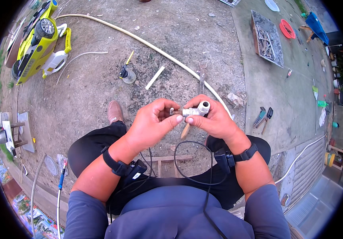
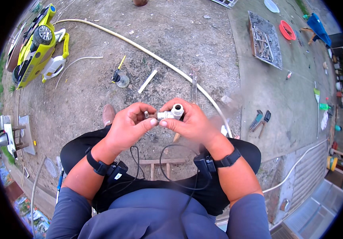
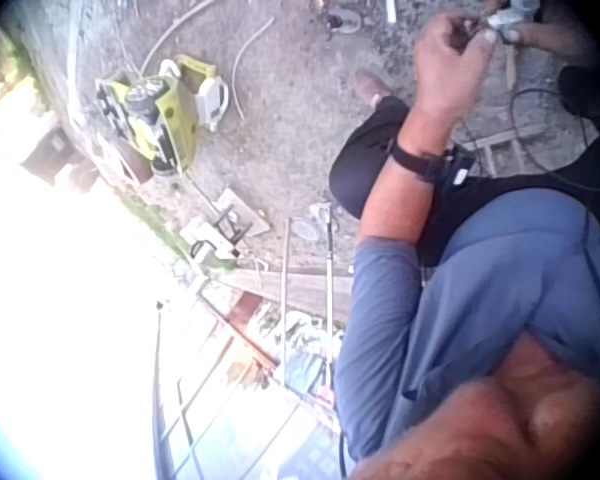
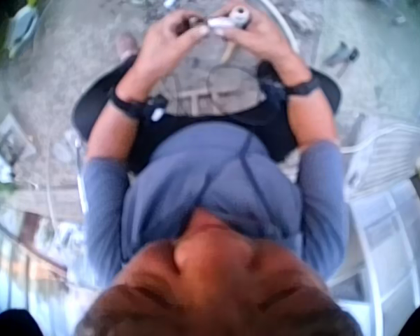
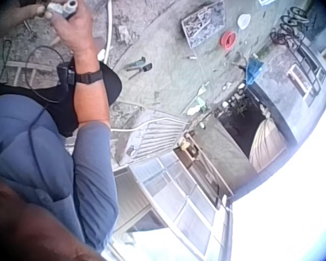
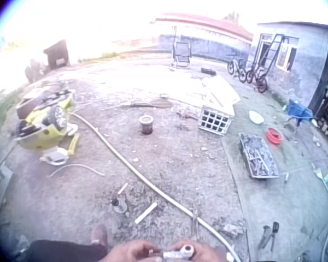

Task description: The person uses an adjustable wrench to loosen or tighten a fitting on a metal faucet assembly held by hand.

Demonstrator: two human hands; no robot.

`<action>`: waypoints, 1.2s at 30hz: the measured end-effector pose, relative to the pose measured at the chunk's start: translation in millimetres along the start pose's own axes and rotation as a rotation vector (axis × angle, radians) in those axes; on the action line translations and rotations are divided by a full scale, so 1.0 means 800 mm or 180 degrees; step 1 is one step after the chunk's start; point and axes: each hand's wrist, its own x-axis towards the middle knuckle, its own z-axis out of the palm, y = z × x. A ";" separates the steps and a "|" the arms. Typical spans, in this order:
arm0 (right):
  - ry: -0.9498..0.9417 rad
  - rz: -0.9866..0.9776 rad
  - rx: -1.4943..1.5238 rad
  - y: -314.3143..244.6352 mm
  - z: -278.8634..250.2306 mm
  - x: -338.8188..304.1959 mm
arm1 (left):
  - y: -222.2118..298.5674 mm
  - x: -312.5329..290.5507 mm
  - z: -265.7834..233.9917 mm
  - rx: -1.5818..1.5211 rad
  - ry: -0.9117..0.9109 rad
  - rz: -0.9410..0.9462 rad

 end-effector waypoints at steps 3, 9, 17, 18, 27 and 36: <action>-0.0004 -0.0211 -0.0339 0.001 -0.002 0.001 | 0.001 0.001 0.001 -0.0362 -0.0097 -0.0439; -0.0068 -0.0171 -0.0364 0.001 -0.003 0.001 | -0.008 -0.002 0.002 -0.0072 -0.0006 -0.0017; -0.0027 0.0349 0.0751 0.003 0.000 -0.001 | 0.001 0.002 0.000 0.1358 0.0215 0.1442; -0.0003 0.0221 0.0711 0.005 0.000 -0.001 | 0.006 0.000 0.000 0.1341 0.0173 0.1227; -0.0025 -0.0483 -0.0590 0.002 -0.004 0.000 | -0.011 0.002 0.004 0.0009 -0.0093 -0.0054; -0.0051 -0.0312 -0.0575 0.001 -0.003 0.000 | -0.003 0.002 0.003 0.1036 0.0138 0.1017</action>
